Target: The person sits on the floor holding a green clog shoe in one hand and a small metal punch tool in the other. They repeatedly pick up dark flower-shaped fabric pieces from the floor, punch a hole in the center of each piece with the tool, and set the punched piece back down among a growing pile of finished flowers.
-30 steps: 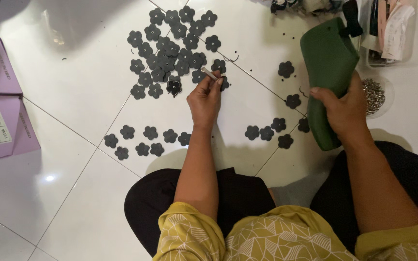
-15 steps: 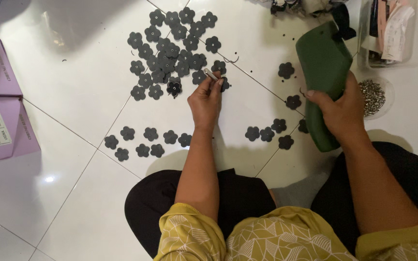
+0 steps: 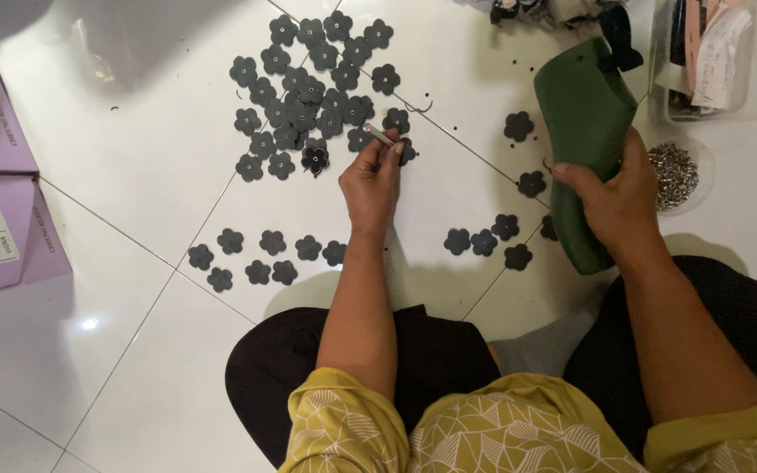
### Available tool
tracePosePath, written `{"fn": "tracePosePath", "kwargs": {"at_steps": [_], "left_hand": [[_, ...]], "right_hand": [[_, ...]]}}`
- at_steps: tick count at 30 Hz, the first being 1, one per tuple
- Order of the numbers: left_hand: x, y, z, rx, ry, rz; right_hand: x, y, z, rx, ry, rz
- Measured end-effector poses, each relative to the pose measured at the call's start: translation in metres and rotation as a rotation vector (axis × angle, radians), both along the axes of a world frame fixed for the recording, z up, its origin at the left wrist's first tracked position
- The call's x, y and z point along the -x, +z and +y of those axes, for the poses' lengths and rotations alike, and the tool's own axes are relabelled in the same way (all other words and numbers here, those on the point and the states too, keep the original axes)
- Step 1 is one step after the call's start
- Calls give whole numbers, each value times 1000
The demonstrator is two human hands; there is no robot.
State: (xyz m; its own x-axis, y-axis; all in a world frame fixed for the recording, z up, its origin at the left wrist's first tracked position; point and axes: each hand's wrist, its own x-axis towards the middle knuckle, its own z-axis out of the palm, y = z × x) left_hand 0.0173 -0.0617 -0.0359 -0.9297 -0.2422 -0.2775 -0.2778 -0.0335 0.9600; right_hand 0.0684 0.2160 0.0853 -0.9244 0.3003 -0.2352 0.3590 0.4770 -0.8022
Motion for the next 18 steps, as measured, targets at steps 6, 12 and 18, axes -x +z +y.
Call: {"fn": "tracePosePath", "kwargs": {"at_steps": [6,12,18], "left_hand": [[-1,9,2,62,-13,70],[-7,18,7,258,-59,108],[-5,12,8,354,-71,142]], "right_hand": [[2,3,-3,-54,19,-10],[-11,29,-19,-255,261,248],[-34,46,-56,174,331,496]]}}
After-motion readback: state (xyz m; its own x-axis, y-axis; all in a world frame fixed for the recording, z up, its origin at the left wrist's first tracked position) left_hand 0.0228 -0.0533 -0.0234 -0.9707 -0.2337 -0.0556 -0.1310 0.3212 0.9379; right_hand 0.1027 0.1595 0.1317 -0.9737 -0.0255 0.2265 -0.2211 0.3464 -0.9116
